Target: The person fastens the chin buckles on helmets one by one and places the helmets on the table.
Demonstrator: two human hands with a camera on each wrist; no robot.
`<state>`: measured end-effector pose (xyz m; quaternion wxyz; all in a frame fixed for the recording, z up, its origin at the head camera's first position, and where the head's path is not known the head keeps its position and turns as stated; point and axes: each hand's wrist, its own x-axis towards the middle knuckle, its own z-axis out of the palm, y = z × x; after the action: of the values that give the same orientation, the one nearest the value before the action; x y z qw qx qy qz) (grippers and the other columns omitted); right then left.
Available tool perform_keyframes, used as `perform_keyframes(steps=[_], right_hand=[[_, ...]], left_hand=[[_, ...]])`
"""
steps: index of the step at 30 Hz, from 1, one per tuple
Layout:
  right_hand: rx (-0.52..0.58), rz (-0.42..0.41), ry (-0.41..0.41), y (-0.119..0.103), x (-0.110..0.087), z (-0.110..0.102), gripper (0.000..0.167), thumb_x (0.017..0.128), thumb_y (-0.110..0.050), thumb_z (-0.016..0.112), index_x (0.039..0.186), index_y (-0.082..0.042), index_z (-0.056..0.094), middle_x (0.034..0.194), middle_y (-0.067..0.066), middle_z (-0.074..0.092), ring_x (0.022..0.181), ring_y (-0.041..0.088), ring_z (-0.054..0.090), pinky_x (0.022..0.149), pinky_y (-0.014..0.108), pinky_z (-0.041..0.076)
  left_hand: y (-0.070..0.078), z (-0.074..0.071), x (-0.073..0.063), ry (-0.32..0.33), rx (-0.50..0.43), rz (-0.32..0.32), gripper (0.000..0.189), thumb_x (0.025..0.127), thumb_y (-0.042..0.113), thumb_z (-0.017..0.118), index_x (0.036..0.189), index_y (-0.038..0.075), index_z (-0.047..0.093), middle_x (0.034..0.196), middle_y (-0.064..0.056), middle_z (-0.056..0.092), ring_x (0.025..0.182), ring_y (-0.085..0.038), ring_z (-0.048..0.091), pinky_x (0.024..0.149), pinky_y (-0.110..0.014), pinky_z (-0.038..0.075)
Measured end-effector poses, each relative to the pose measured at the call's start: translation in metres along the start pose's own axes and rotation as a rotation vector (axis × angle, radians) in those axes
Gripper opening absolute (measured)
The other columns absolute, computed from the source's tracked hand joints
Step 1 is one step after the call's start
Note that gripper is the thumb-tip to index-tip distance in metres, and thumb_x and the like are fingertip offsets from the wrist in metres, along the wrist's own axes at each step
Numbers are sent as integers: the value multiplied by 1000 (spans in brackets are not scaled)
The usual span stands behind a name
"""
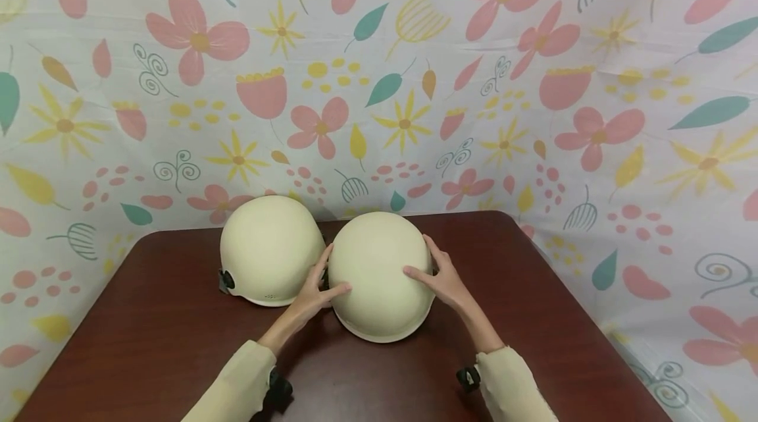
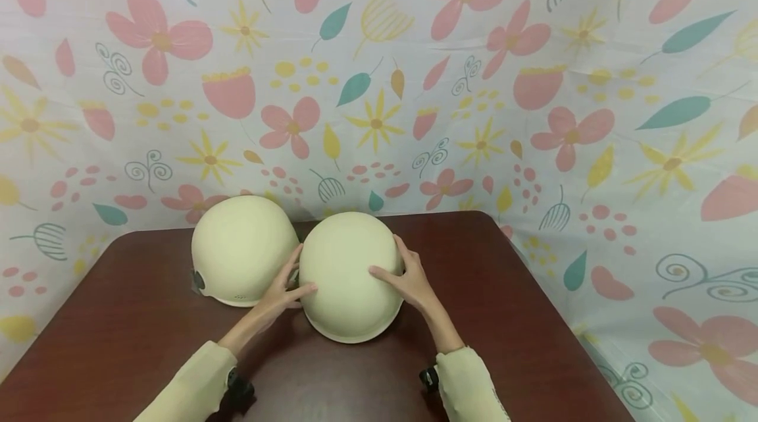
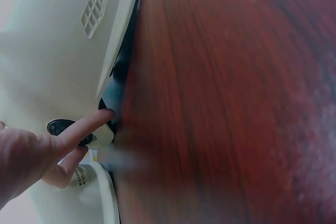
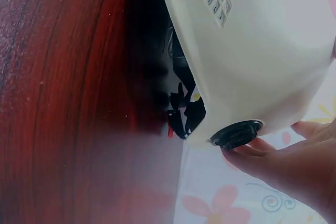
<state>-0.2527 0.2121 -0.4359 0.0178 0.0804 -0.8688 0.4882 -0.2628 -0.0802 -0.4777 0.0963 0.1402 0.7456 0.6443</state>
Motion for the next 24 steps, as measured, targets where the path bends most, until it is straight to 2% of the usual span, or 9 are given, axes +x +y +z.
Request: perform_keyframes(steps=[6,11,12,19,24], right_hand=[[73,36,-31,2,-3,-2,85,93,-28,64,159,-15,11,155,25,17,142,45,26,99,58,47],[108,88,-22,8,-2,1,85,93,-33,63,159,-17,12,158,24,16,143,42,32,103,54,46],[103,92,-10,14,0,2,85,93,-35,64,159,-18,12,158,23,17,143,41,33,103,54,45],[131,72,14,17,0,7,83,94,-29,63,158,-15,13,159,22,21,143,41,34,105,54,44],[138,88,34,18,0,6,82,93,-30,64,158,-20,15,157,21,27,142,41,36,103,55,45]], left_hand=[[3,3,2,1,0,-50,92,88,31,72,155,42,10,156,-18,16,139,-57,25,85,-57,54],[12,-2,1,-28,7,-68,92,87,27,73,157,35,13,153,-22,16,134,-59,32,82,-59,54],[14,-2,1,-31,11,-70,92,87,27,73,157,35,13,153,-22,15,134,-60,31,81,-59,55],[11,-4,3,-40,19,-86,93,87,28,73,157,32,12,149,-22,16,132,-61,32,78,-57,56],[12,-4,7,-35,29,-88,94,84,31,76,156,38,16,151,-22,19,134,-62,30,77,-56,56]])
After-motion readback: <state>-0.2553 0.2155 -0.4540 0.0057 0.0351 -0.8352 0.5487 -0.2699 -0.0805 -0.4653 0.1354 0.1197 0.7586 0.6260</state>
